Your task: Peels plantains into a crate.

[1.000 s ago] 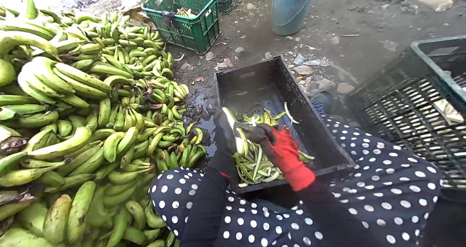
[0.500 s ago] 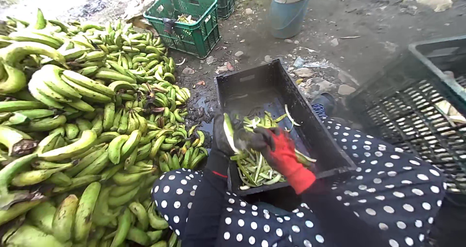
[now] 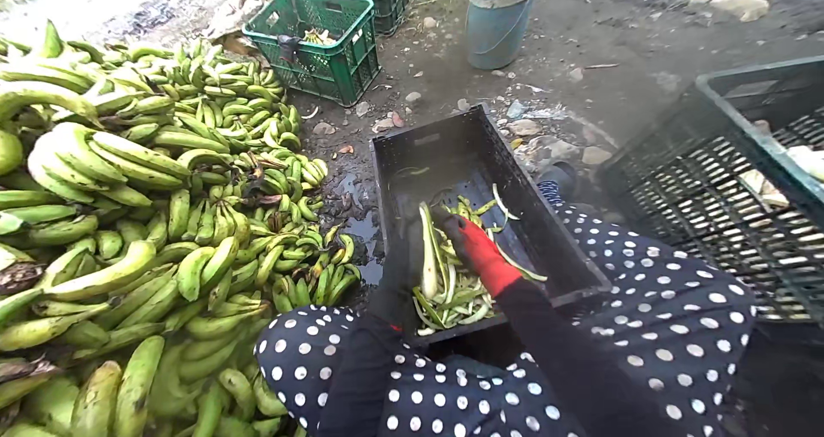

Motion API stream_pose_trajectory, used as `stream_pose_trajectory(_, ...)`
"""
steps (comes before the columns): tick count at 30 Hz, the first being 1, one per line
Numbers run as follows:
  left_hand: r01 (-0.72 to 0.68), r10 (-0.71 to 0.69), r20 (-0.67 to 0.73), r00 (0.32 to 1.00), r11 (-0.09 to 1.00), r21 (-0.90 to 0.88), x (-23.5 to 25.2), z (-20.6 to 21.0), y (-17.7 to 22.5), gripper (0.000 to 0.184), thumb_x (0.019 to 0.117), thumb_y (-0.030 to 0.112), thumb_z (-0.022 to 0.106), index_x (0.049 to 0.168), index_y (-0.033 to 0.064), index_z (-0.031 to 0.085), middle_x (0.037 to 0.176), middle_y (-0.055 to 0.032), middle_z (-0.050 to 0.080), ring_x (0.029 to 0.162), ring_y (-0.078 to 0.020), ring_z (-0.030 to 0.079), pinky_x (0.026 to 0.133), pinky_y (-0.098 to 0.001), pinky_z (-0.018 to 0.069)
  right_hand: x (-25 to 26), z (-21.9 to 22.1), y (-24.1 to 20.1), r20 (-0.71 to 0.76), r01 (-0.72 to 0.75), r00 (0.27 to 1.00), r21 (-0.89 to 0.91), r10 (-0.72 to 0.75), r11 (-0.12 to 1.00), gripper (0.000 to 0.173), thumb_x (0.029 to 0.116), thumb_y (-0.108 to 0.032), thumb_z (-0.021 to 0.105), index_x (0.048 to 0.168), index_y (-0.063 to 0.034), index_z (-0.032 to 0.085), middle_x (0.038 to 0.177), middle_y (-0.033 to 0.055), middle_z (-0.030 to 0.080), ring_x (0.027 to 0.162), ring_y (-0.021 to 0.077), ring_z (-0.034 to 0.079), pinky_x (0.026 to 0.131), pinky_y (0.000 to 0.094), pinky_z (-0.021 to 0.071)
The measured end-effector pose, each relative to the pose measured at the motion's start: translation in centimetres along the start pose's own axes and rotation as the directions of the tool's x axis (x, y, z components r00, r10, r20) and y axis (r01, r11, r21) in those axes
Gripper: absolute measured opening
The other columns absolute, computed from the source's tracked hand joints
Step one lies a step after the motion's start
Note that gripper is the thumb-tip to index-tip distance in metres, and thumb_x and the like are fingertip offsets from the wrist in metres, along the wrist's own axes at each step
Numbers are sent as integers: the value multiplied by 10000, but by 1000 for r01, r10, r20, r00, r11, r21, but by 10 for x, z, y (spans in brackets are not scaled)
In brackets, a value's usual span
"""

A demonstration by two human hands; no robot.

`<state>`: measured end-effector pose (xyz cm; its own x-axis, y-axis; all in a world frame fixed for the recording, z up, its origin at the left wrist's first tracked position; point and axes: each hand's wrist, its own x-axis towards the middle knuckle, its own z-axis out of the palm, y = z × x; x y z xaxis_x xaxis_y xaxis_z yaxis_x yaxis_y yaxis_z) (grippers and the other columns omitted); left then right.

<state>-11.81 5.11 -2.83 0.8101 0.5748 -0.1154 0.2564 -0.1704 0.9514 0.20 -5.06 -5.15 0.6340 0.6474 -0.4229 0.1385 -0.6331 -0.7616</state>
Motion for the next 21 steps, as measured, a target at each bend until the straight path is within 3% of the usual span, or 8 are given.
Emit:
stream_pose_trajectory(2,3,3,32,999,985,-170,-3,4,2,461,1091,217,311,1449,-20,479,1294,-155,624,1132,-135,615,1008,-317,501,5,-1,2,-37,-9,999,71,12,997,429,1107,-315,405,1362,-27,597,1314,227,631,1252,346,587,1078,549,426)
stream_pose_trajectory(4,71,-81,4,997,847,-527,7,7,3,480,1115,307,192,1118,36,588,813,-60,658,659,-104,642,595,-260,573,6,1,9,-103,70,993,140,-55,988,416,1092,-290,430,1358,-20,600,1293,221,641,1231,321,594,1071,521,437)
stream_pose_trajectory(6,143,-125,78,989,684,-715,13,-3,-2,566,1106,396,141,930,76,574,641,-30,615,522,-112,605,493,-262,548,-3,0,19,-132,171,979,90,-158,981,422,1072,-272,452,1372,-12,597,1334,249,619,1279,363,570,1095,556,418)
stream_pose_trajectory(10,49,-64,6,998,692,-720,18,-21,-15,468,1113,379,208,1106,113,594,799,-21,645,715,-116,648,689,-304,582,-28,-3,31,-66,338,931,-212,-358,917,616,954,-623,446,1367,-216,654,1353,235,597,1261,455,548,965,689,437)
stream_pose_trajectory(13,99,-182,-20,983,622,-777,15,-20,-1,535,1109,455,191,1024,116,596,687,-30,617,583,-125,623,550,-289,565,-44,-3,38,-71,456,865,-296,-496,839,799,875,-822,346,1336,-263,682,1307,221,630,1221,480,565,926,713,434)
stream_pose_trajectory(17,26,-64,-64,996,877,-479,6,-18,-2,349,1092,208,319,1340,39,498,991,-54,622,834,-93,612,768,-296,547,-45,-10,25,22,335,938,-302,-345,892,614,935,-671,461,1347,-267,673,1344,217,614,1273,479,532,959,726,410)
stream_pose_trajectory(19,-34,13,-67,998,946,-323,9,-14,-15,352,1061,163,371,1355,-10,461,1008,-60,620,844,-61,607,780,-273,549,-31,-5,14,43,185,983,-240,-179,953,519,998,-532,486,1391,-228,636,1398,237,576,1322,466,505,1018,717,386)
stream_pose_trajectory(21,-61,56,-30,998,970,-235,10,-11,-27,441,1095,229,300,1412,-33,460,1168,-117,626,1007,-85,601,914,-281,521,-10,0,9,18,61,998,-157,-59,986,468,1050,-447,480,1394,-164,625,1402,239,581,1339,431,513,1081,666,381)
